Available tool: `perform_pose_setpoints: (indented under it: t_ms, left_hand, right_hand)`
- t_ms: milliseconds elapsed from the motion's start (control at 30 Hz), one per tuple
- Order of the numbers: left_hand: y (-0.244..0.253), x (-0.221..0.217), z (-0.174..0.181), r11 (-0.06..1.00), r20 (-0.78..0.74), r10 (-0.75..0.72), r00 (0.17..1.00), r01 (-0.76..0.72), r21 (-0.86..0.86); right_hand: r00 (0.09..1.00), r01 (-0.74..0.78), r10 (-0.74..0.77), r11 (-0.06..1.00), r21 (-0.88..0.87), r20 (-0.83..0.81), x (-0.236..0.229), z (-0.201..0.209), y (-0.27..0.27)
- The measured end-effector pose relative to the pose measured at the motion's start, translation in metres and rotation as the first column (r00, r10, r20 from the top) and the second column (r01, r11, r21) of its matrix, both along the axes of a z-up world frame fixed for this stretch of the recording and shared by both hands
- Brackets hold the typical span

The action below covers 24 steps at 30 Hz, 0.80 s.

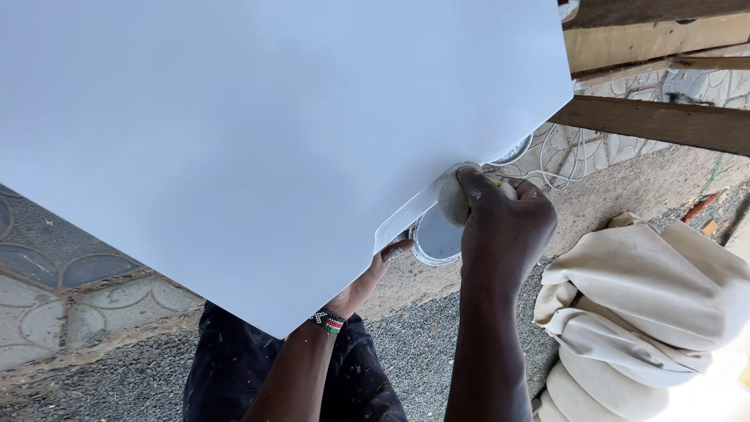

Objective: Painting a white board using a sponge dipped in white paint.

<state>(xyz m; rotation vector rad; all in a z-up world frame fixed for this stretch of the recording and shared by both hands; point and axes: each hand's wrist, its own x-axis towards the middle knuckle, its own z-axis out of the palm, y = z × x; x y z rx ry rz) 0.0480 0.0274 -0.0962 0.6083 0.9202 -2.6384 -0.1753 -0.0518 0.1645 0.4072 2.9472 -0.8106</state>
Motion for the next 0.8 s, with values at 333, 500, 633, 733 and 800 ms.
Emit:
perform_pose_setpoints:
  t_ms: [333,500,633,733,800]
  left_hand:
    - [-0.066,-0.041,0.113,0.996,-0.019,0.011,1.000,-0.010,0.089]
    - [-0.066,-0.034,0.088,0.997,0.013,0.050,0.999,-0.050,0.053]
    - [-0.053,-0.028,0.069,0.992,0.017,0.084,0.996,-0.082,-0.095]
    - [-0.039,-0.025,0.056,0.977,0.015,0.101,0.995,-0.096,-0.192]
    - [-0.031,-0.023,0.048,0.964,0.018,0.114,0.993,-0.106,-0.242]
  right_hand:
    - [0.996,0.033,-0.024,0.994,0.102,-0.090,-0.030,-0.012,0.058]
    - [0.979,-0.171,0.176,0.984,0.056,-0.105,-0.015,0.021,0.059]
    - [0.944,-0.331,0.330,0.936,0.123,0.032,-0.003,0.030,0.033]
    - [0.900,-0.432,0.412,0.886,0.169,0.143,-0.003,0.029,0.017]
    - [0.870,-0.485,0.443,0.848,0.214,0.214,0.001,0.037,0.004]
